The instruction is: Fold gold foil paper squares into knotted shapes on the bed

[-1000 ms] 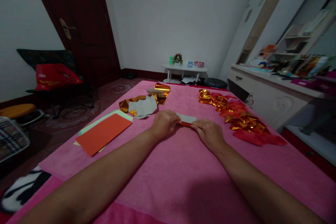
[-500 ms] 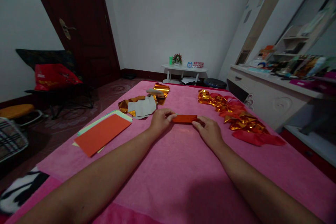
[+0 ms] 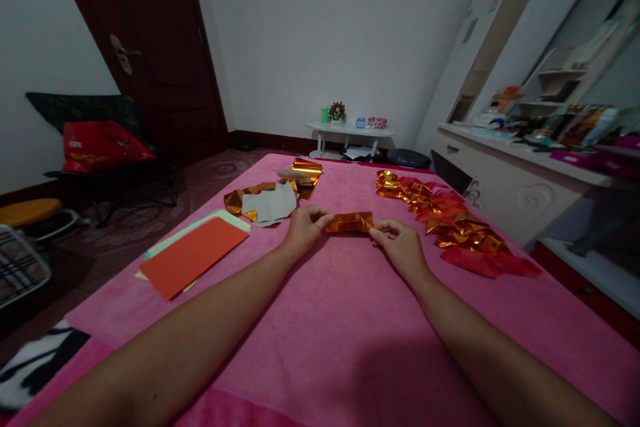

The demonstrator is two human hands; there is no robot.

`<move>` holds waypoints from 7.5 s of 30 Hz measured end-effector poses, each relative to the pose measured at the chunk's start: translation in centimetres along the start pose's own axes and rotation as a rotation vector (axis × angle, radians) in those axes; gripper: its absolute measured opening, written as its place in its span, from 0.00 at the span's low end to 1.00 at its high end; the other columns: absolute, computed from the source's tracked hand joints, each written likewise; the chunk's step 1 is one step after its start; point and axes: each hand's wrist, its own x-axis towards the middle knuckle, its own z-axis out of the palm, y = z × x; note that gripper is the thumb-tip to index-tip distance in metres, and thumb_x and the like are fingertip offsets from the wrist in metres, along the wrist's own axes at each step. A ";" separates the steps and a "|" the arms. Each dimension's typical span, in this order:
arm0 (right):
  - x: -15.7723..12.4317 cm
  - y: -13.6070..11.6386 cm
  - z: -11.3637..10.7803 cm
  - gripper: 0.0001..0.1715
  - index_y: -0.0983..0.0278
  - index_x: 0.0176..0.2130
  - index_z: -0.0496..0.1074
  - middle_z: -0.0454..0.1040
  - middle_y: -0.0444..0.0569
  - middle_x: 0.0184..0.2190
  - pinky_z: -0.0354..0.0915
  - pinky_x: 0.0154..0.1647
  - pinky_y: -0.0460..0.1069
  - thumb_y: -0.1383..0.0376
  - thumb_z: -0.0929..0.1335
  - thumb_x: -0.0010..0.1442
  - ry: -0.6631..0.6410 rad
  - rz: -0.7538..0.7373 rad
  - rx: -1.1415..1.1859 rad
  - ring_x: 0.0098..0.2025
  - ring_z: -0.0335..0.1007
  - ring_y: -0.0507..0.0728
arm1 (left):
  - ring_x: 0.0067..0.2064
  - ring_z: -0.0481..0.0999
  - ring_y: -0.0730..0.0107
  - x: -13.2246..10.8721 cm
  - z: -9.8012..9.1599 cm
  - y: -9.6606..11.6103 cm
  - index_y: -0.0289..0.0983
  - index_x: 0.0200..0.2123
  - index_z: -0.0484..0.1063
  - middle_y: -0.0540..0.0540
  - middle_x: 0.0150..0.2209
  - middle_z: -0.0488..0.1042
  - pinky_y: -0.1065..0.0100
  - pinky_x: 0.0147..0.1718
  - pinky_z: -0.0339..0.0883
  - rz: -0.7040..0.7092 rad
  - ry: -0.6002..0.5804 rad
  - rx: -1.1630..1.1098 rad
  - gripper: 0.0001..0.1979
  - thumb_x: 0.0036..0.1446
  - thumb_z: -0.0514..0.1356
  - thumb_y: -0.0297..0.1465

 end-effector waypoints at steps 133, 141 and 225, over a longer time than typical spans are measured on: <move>-0.4 -0.5 0.4 0.14 0.65 0.30 0.78 0.77 0.50 0.29 0.69 0.36 0.52 0.57 0.72 0.47 -0.001 -0.084 0.136 0.32 0.72 0.56 | 0.31 0.72 0.71 -1.7 1.4 2.3 0.36 0.27 0.79 0.46 0.29 0.75 0.72 0.28 0.65 0.131 -0.002 0.068 0.06 0.48 0.64 0.32; -0.4 -0.3 0.5 0.26 0.65 0.42 0.73 0.77 0.52 0.38 0.71 0.40 0.53 0.62 0.75 0.41 -0.009 0.000 0.334 0.38 0.75 0.58 | 0.30 0.73 0.72 -1.6 1.6 1.6 0.34 0.41 0.75 0.45 0.35 0.77 0.71 0.29 0.67 0.070 -0.032 -0.062 0.15 0.47 0.64 0.28; 0.6 -5.6 -1.7 0.10 0.64 0.28 0.78 0.77 0.46 0.24 0.58 0.28 0.47 0.67 0.65 0.52 -0.068 -0.344 -0.483 0.26 0.70 0.54 | 0.21 0.69 0.76 0.0 0.2 5.1 0.31 0.21 0.74 0.48 0.19 0.73 0.74 0.22 0.62 -0.039 0.032 -0.240 0.10 0.42 0.66 0.34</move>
